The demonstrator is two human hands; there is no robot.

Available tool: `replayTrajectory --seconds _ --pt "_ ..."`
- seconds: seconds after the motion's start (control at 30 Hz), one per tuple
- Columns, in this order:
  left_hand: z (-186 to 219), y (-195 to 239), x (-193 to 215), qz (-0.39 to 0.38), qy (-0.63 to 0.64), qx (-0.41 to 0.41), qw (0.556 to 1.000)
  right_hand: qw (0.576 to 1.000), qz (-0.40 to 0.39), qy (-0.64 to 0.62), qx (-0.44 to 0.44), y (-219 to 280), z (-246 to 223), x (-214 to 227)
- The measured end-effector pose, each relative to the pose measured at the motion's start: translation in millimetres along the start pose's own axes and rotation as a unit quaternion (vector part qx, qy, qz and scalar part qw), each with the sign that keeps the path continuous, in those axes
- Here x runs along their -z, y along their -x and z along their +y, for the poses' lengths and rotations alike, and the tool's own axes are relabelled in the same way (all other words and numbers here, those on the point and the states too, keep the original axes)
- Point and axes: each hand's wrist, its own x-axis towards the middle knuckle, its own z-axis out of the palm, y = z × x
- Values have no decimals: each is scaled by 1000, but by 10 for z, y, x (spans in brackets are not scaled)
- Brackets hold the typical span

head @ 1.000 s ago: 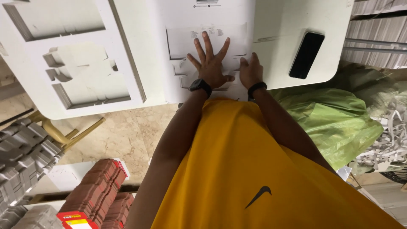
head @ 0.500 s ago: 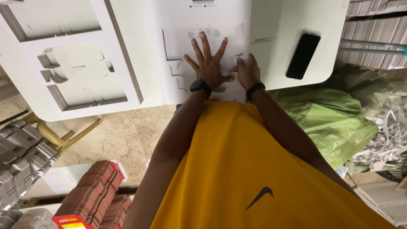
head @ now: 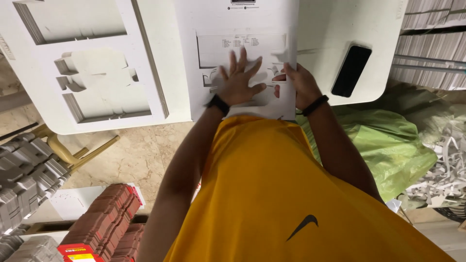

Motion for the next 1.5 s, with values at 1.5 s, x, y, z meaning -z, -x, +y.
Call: replayTrajectory --seconds 1.5 --pt "849 970 1172 359 -182 -236 884 972 52 153 169 1098 290 -192"
